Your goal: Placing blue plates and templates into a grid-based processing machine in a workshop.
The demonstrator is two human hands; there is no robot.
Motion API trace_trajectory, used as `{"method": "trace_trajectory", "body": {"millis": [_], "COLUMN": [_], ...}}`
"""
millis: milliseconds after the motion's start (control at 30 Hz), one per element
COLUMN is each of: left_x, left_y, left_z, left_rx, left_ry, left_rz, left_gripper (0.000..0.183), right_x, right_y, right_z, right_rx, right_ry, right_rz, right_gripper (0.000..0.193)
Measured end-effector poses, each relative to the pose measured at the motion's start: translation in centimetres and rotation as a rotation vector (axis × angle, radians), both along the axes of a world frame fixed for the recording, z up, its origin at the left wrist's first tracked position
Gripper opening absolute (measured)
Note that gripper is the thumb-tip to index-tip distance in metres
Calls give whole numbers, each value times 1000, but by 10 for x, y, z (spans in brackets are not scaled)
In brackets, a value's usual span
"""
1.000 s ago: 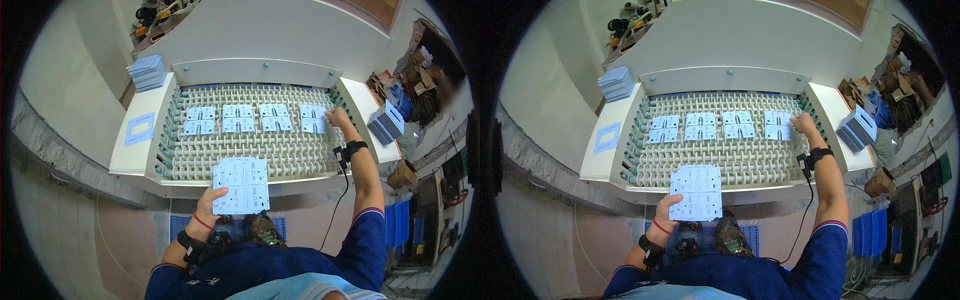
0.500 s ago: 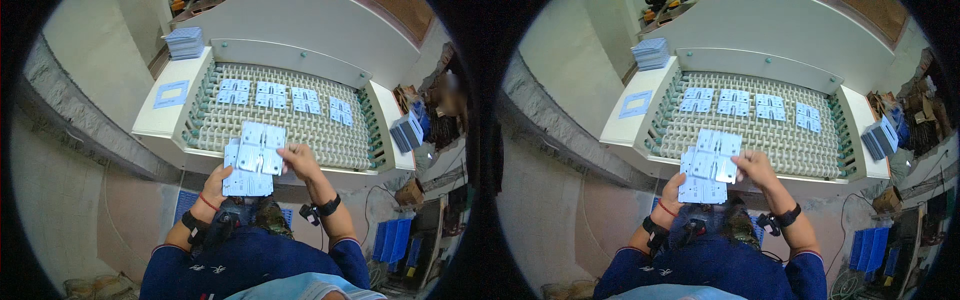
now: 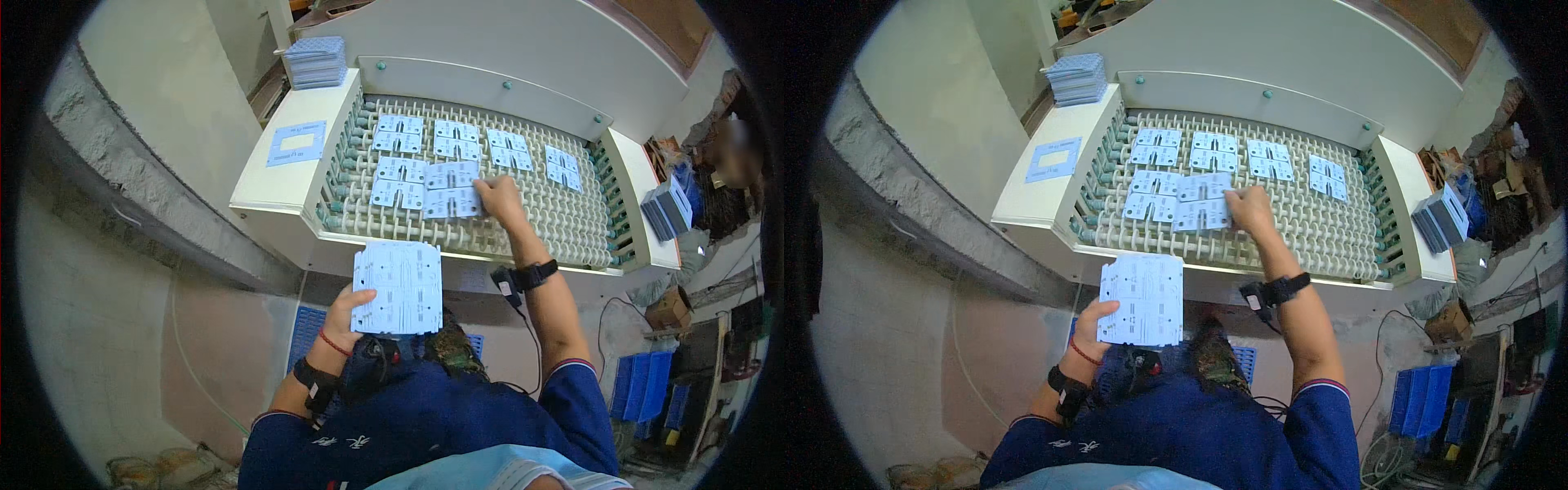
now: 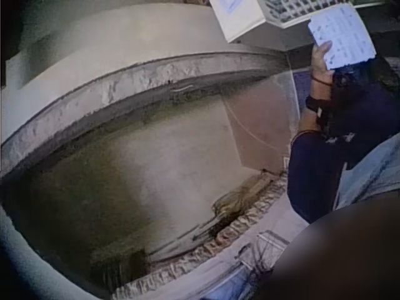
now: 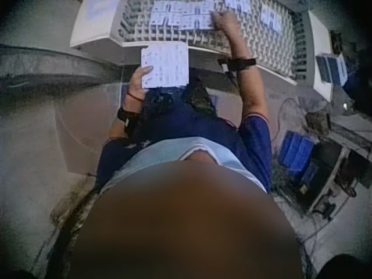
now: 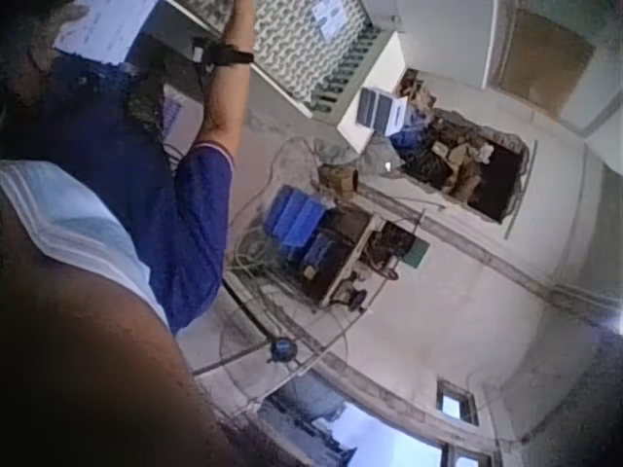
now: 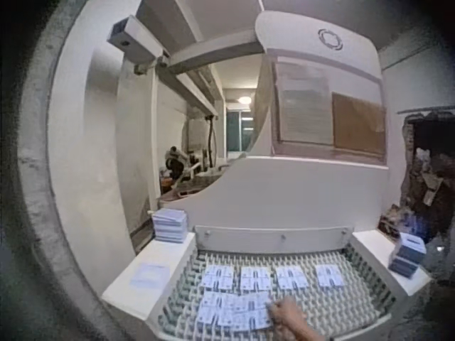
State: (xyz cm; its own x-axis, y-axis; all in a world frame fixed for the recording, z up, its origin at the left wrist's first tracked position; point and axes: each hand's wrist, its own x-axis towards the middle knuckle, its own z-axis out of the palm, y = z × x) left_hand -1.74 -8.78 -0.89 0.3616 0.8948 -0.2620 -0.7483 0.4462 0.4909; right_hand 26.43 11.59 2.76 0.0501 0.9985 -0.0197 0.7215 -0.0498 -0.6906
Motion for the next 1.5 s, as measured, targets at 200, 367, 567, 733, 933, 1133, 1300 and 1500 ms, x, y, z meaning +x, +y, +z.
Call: {"method": "trace_trajectory", "body": {"millis": [200,367,567,733,933,1133,1300,1500], "left_x": [21,49,49,54,42,29,9,-10], "left_y": [37,59,55,47,45,35,11,-12], "left_z": [15,10,-6,4,7,2,9,26], "left_rx": [95,116,43,105,76,78,65,178], "left_ry": [47,55,-127,-70,-109,-21,7,10], "left_rz": [40,35,-42,-108,-71,-20,12,2], "left_gripper": [45,47,53,58,54,52,57,56], "right_x": [15,4,114,177,268,271,158,-21], "right_y": [-65,-113,-45,-8,-8,-37,-86,-73], "right_z": [17,4,17,4,27,36,38,4], "right_rx": [150,-207,-42,-41,-87,59,41,-231], "right_ry": [29,597,696,289,13,-12,625,664], "right_rz": [68,163,-134,-268,-378,-412,-298,197], "right_gripper": [33,28,29,30,30,29,22,21]}}
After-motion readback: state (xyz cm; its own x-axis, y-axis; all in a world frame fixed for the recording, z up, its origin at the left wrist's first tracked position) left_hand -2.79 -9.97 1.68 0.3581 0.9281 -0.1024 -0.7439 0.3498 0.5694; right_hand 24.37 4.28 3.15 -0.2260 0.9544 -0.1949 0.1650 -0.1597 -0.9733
